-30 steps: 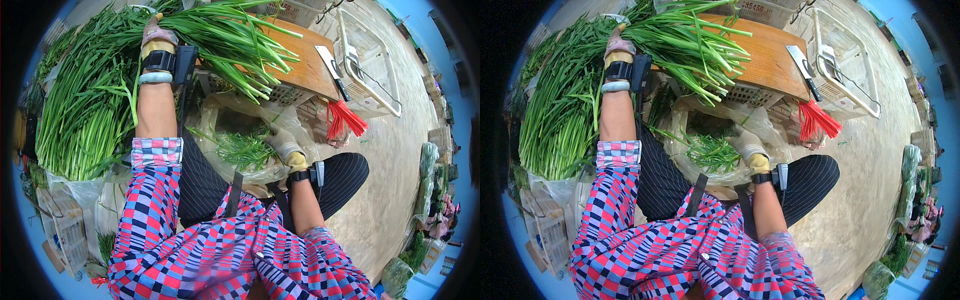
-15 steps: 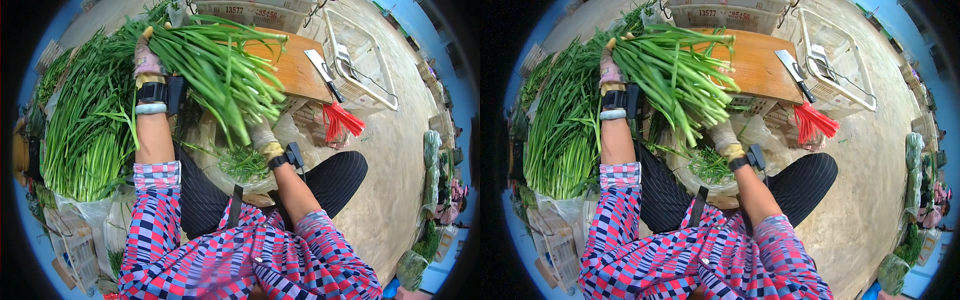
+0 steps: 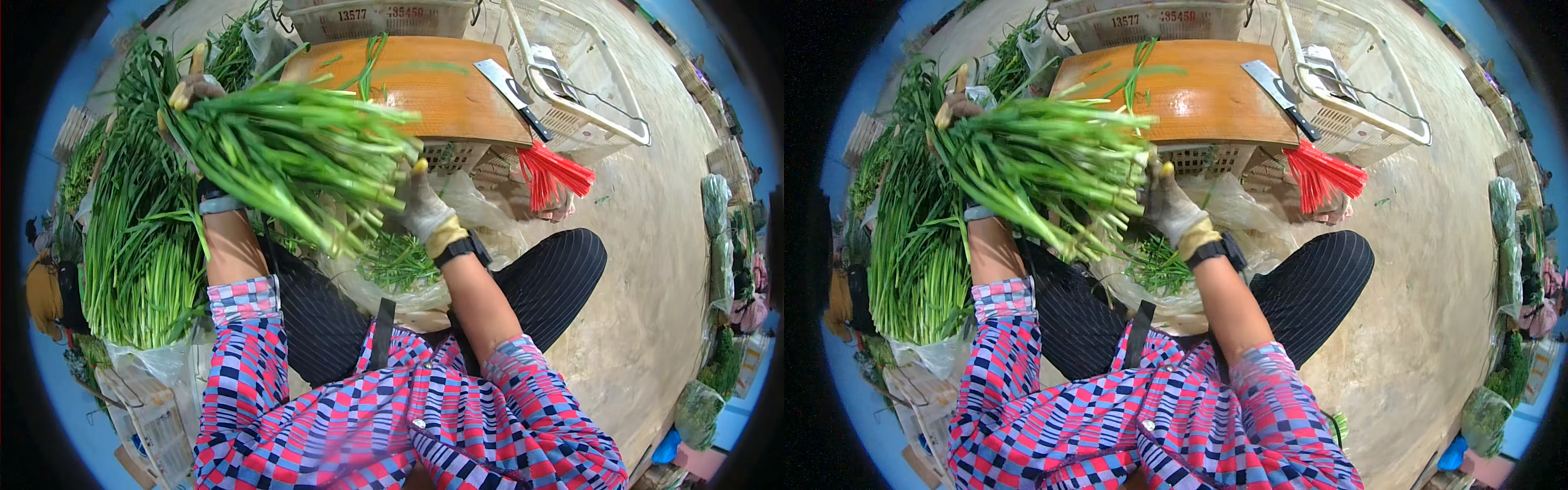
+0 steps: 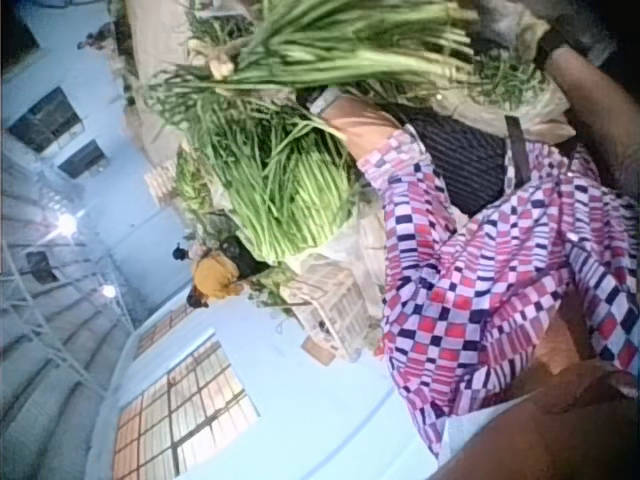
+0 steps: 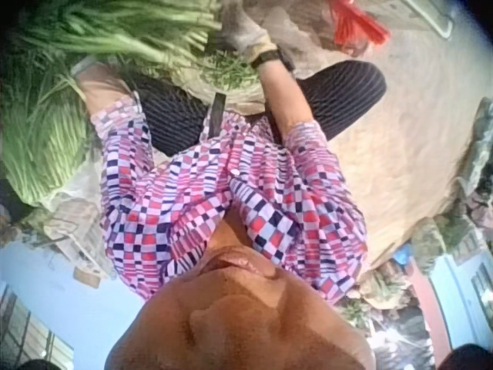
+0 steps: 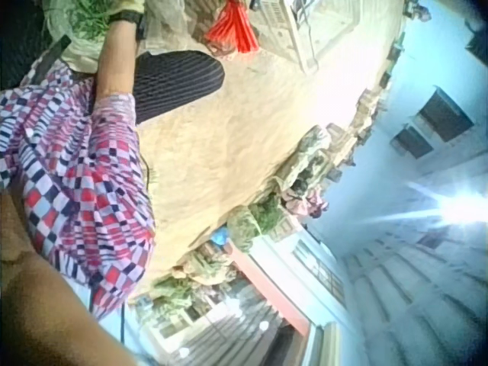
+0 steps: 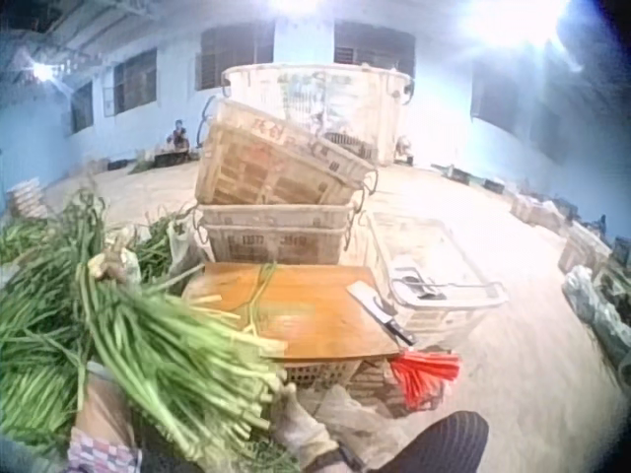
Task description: Sorting and bundling green vegetables (chives or scallions) by hand.
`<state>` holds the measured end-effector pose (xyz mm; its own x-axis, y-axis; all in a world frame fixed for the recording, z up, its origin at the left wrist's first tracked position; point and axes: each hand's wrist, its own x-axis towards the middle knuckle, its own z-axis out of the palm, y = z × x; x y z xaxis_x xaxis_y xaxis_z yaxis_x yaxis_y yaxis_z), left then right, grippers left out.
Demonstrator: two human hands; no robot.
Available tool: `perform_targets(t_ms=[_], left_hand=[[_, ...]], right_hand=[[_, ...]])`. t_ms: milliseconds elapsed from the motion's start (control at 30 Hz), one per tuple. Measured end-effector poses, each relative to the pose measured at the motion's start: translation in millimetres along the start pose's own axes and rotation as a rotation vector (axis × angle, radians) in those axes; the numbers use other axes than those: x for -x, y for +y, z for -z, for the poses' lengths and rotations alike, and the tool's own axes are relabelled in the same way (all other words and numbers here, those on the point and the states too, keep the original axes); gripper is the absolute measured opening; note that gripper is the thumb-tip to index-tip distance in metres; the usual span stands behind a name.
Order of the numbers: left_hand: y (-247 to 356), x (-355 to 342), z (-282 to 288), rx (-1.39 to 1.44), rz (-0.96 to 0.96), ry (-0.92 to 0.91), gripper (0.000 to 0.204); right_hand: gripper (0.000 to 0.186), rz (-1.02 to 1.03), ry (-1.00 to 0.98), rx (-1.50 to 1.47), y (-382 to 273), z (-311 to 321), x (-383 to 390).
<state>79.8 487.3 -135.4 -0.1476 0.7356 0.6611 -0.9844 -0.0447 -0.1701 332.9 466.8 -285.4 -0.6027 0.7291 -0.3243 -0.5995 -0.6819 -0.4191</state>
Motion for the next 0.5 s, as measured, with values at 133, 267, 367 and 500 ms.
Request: perform_targets(t_ms=[133, 267, 367, 500], left_hand=[[10, -1, 7, -0.081, 0.418, 0.078, 0.007], [32, -11, 0, -0.014, 0.635, -0.229, 0.015], [38, -20, 2, -0.144, 0.619, -0.349, 0.013], [34, -8, -11, -0.146, 0.602, -0.254, 0.013]], right_hand=[[0.024, 0.22, 0.136, -0.062, -25, -5, -27], [0.007, 0.268, 0.171, -0.263, -43, 22, -4], [0.028, 0.303, 0.18, 0.055, -55, 78, 18], [0.084, 0.174, 0.079, 0.336, -36, 47, 22]])
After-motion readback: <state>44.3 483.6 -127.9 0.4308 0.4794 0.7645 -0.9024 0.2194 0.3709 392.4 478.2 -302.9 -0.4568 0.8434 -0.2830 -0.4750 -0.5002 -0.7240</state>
